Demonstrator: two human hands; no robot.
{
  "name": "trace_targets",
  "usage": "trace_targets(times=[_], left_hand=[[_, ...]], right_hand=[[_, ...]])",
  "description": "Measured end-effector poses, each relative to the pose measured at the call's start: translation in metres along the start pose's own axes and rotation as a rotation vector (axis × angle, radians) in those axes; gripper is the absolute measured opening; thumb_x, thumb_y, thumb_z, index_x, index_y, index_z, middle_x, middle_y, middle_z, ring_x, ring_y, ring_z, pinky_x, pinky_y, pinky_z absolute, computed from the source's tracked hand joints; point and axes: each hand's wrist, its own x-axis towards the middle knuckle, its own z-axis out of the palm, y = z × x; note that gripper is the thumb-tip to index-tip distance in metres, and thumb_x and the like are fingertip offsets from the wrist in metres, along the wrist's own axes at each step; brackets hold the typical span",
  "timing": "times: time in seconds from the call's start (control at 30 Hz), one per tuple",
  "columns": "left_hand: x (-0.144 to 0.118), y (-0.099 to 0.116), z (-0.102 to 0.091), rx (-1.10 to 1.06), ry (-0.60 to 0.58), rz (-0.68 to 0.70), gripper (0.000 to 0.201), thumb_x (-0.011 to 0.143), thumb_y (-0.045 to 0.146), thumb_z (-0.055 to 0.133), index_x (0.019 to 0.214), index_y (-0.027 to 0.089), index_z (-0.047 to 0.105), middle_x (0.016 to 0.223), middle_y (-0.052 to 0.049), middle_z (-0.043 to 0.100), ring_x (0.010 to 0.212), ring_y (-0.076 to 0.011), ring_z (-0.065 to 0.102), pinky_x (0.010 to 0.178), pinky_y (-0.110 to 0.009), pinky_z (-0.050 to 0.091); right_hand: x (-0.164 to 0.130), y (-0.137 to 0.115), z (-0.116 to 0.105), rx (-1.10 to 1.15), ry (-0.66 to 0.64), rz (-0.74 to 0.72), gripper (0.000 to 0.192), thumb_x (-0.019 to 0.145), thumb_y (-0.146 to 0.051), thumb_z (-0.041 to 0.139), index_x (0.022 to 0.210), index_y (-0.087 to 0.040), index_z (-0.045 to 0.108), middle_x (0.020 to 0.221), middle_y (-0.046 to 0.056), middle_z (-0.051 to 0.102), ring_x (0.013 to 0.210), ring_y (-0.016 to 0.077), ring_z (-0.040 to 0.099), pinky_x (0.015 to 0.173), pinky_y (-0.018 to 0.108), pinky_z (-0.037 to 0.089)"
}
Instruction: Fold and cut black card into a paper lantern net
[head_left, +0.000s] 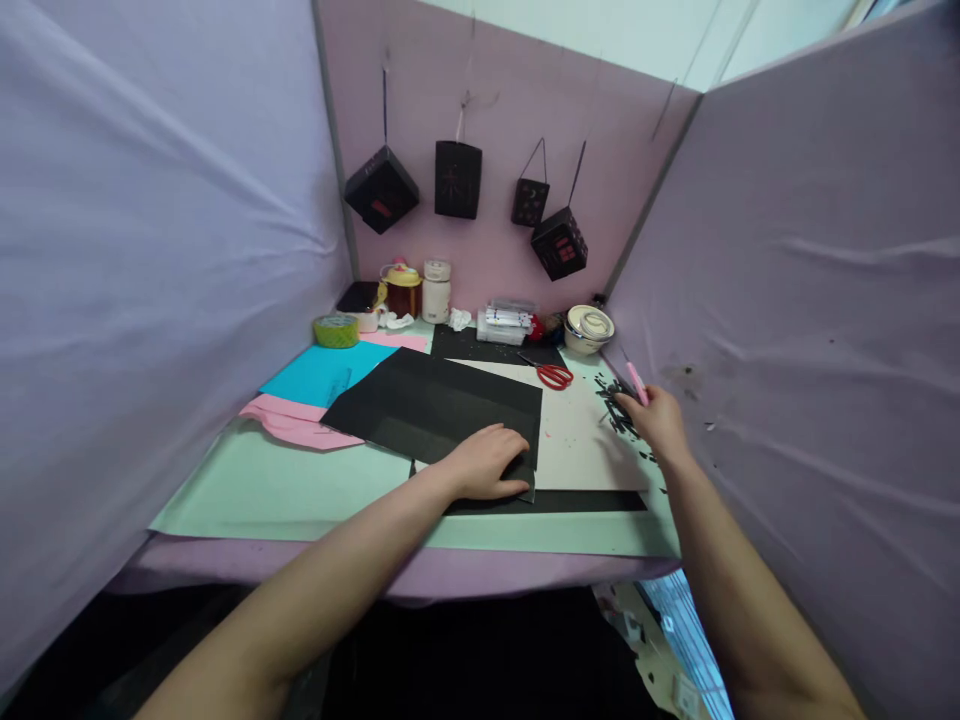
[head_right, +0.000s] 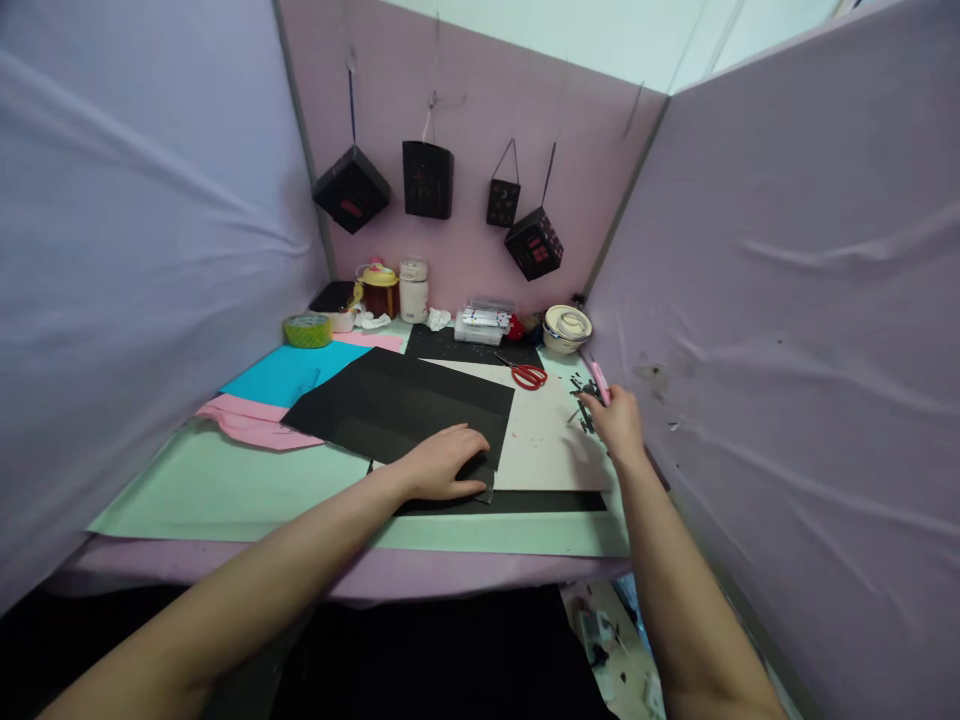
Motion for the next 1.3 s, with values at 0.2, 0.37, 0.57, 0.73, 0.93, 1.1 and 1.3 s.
trace_targets(times=[0.2, 0.37, 0.57, 0.73, 0.93, 1.1, 1.3], left_hand=[[-0.002, 0.002, -0.01, 0.146, 0.138, 0.031, 0.026, 0.087, 0.039, 0.051, 0.099, 0.019, 0.061, 0.104, -0.008, 0.066, 0.101, -0.0202, 0.06, 0.108, -0.038, 0.031], [-0.025, -0.044, -0.052, 0.264, 0.41, -0.412, 0.025, 0.091, 0.033, 0.045, 0.105, 0.019, 0.061, 0.111, -0.008, 0.064, 0.109, -0.0224, 0.056, 0.11, -0.04, 0.028], [-0.087, -0.114, -0.095, 0.368, 0.32, -1.16, 0.051, 0.083, 0.043, 0.055, 0.123, 0.011, 0.053, 0.119, -0.02, 0.057, 0.111, -0.0361, 0.054, 0.092, -0.045, 0.042], [-0.103, -0.126, -0.088, 0.238, 0.285, -1.24, 0.058, 0.077, 0.052, 0.06, 0.122, 0.017, 0.052, 0.119, -0.019, 0.057, 0.114, -0.0388, 0.05, 0.086, -0.044, 0.044], [-0.103, -0.125, -0.083, 0.153, 0.335, -1.241, 0.068, 0.07, 0.044, 0.072, 0.128, 0.018, 0.048, 0.121, -0.018, 0.056, 0.116, -0.0366, 0.05, 0.089, -0.04, 0.042], [-0.108, -0.128, -0.085, 0.056, 0.432, -1.227, 0.064, 0.074, 0.035, 0.069, 0.13, 0.015, 0.045, 0.125, -0.018, 0.054, 0.118, -0.0318, 0.052, 0.092, -0.036, 0.042], [-0.11, -0.136, -0.085, -0.099, 0.574, -1.198, 0.045, 0.082, 0.024, 0.06, 0.126, 0.014, 0.051, 0.113, -0.014, 0.063, 0.107, -0.0269, 0.06, 0.087, -0.034, 0.046]], right_hand=[[-0.001, 0.009, 0.024, -0.091, -0.078, -0.023, 0.033, 0.081, -0.033, 0.05, 0.103, -0.012, 0.065, 0.088, 0.013, 0.069, 0.079, 0.0238, 0.061, 0.067, 0.029, 0.039], [-0.008, -0.014, 0.068, -0.112, -0.158, -0.047, 0.032, 0.084, -0.029, 0.048, 0.105, -0.013, 0.064, 0.091, 0.015, 0.07, 0.083, 0.0247, 0.063, 0.07, 0.029, 0.04], [0.0, -0.041, 0.085, -0.118, -0.185, -0.082, 0.034, 0.084, -0.03, 0.047, 0.111, -0.014, 0.062, 0.098, 0.015, 0.069, 0.089, 0.0266, 0.064, 0.069, 0.03, 0.04], [0.014, -0.071, 0.094, -0.095, -0.187, -0.187, 0.035, 0.088, -0.027, 0.042, 0.116, -0.016, 0.059, 0.108, 0.012, 0.068, 0.096, 0.0238, 0.062, 0.075, 0.028, 0.041], [0.039, -0.114, 0.119, -0.121, -0.251, -0.252, 0.028, 0.087, -0.027, 0.05, 0.111, -0.018, 0.062, 0.104, 0.011, 0.068, 0.095, 0.0223, 0.062, 0.076, 0.028, 0.041], [0.068, -0.11, 0.12, -0.184, -0.267, -0.092, 0.029, 0.09, -0.035, 0.055, 0.107, -0.013, 0.061, 0.105, 0.01, 0.064, 0.092, 0.019, 0.061, 0.08, 0.035, 0.048], [0.081, -0.088, 0.1, -0.196, -0.145, 0.059, 0.035, 0.088, -0.038, 0.055, 0.109, -0.01, 0.06, 0.118, 0.019, 0.055, 0.11, 0.0292, 0.053, 0.088, 0.047, 0.043]])
